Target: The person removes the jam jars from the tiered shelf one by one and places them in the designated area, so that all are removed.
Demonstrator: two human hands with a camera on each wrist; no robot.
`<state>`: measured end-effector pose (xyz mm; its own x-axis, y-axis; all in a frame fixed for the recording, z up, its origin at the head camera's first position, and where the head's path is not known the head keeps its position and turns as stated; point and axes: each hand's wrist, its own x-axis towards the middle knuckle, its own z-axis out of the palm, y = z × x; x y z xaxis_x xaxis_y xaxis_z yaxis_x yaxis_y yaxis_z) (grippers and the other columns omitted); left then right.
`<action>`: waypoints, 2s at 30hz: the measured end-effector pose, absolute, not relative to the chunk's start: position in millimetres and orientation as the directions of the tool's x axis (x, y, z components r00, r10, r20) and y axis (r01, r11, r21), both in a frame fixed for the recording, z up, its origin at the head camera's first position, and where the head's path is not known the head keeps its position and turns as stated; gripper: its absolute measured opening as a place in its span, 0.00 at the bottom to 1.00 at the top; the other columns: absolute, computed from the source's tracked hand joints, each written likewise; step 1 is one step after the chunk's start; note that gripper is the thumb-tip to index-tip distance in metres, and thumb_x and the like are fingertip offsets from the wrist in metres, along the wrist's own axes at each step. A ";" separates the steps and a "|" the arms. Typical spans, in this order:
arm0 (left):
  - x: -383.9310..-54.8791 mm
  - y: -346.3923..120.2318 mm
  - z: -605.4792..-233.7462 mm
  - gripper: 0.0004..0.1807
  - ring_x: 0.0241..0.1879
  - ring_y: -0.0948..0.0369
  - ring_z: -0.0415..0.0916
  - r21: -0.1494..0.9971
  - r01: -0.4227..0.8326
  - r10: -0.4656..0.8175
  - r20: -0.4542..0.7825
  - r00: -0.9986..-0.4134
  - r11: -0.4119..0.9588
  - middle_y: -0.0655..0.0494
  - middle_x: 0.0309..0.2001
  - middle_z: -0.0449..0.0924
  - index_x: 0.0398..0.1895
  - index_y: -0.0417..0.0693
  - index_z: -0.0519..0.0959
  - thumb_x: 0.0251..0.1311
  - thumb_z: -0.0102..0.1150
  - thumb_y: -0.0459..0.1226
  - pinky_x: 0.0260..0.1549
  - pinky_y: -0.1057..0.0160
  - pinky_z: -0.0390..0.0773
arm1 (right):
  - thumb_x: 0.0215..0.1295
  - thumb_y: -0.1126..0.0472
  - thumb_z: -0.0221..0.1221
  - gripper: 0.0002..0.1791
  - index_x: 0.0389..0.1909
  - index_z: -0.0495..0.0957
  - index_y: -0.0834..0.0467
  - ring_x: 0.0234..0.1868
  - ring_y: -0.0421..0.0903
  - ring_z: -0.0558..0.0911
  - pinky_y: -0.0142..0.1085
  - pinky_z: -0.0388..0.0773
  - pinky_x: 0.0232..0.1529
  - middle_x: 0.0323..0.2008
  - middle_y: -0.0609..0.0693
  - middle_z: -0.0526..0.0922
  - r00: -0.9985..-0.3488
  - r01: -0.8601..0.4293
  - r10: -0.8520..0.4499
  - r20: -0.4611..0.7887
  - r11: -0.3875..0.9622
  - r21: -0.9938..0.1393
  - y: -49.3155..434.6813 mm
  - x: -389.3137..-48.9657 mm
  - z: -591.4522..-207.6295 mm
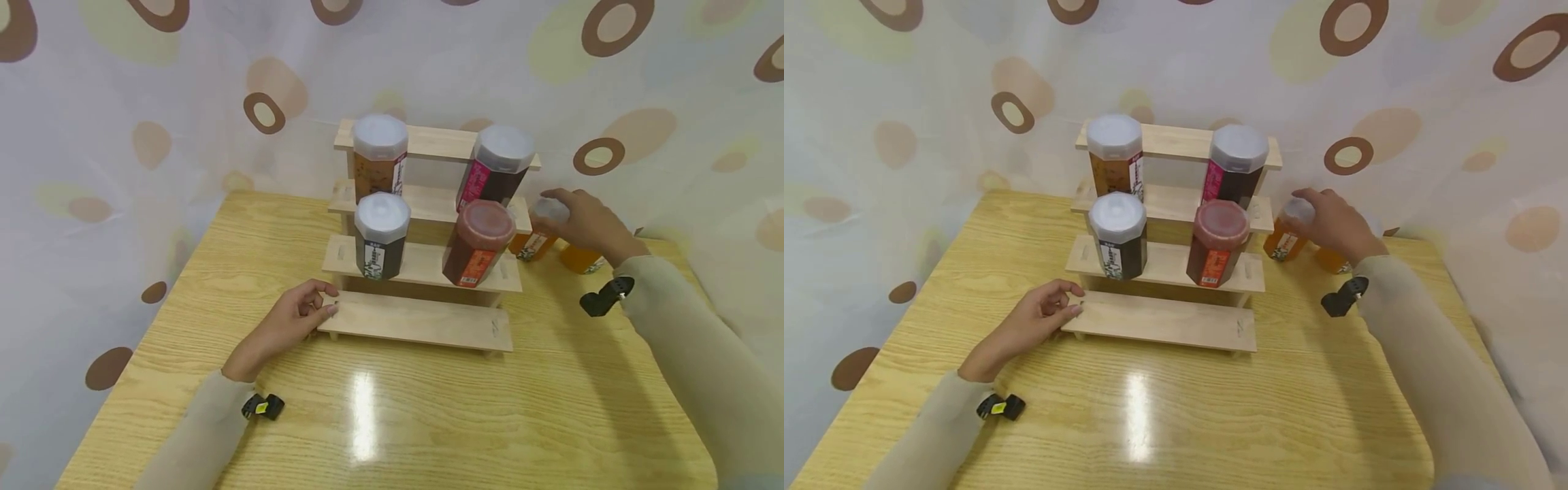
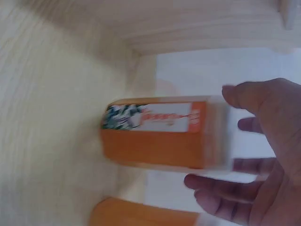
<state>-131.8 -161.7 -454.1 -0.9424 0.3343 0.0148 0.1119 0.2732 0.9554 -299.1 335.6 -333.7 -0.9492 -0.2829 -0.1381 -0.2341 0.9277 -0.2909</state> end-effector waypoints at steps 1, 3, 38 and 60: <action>-132.0 -161.4 -454.5 0.13 0.19 0.62 0.68 0.955 0.110 0.333 0.013 -0.943 0.274 0.48 0.30 0.71 0.57 0.38 0.77 0.74 0.61 0.33 0.18 0.68 0.69 | 0.75 0.38 0.56 0.43 0.76 0.60 0.63 0.65 0.77 0.64 0.73 0.58 0.64 0.67 0.78 0.63 -0.950 -0.227 -0.278 -0.144 0.928 -0.296 336.4 -298.4 -329.8; -132.2 -160.7 -455.2 0.13 0.19 0.62 0.68 0.955 0.109 0.333 0.011 -0.943 0.276 0.48 0.30 0.71 0.57 0.38 0.77 0.73 0.61 0.33 0.18 0.68 0.69 | 0.76 0.39 0.55 0.42 0.76 0.60 0.66 0.66 0.78 0.63 0.73 0.58 0.65 0.68 0.78 0.63 -0.953 -0.222 -0.274 -0.133 0.924 -0.311 337.4 -297.1 -320.3; -133.9 -158.9 -455.1 0.13 0.19 0.59 0.69 0.954 0.131 0.341 0.032 -0.940 0.270 0.49 0.30 0.71 0.57 0.38 0.76 0.73 0.61 0.32 0.18 0.68 0.70 | 0.77 0.47 0.55 0.30 0.72 0.69 0.59 0.25 0.22 0.74 0.20 0.69 0.24 0.69 0.64 0.72 -0.926 -0.360 -0.256 0.278 0.821 -0.442 280.1 -280.0 -200.7; -132.9 -160.9 -452.2 0.14 0.20 0.62 0.68 0.956 0.119 0.344 0.020 -0.939 0.270 0.49 0.30 0.70 0.58 0.37 0.76 0.74 0.61 0.33 0.18 0.67 0.70 | 0.76 0.44 0.58 0.28 0.66 0.75 0.57 0.32 0.47 0.79 0.27 0.72 0.29 0.57 0.60 0.79 -0.875 -0.482 -0.411 0.256 0.795 -0.369 233.3 -258.4 -203.6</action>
<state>-132.9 -160.9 -452.2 -0.9388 0.3438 0.0198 0.1190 0.2699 0.9555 -258.4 233.3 -203.6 -0.8748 -0.4112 0.2562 -0.4817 0.7949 -0.3689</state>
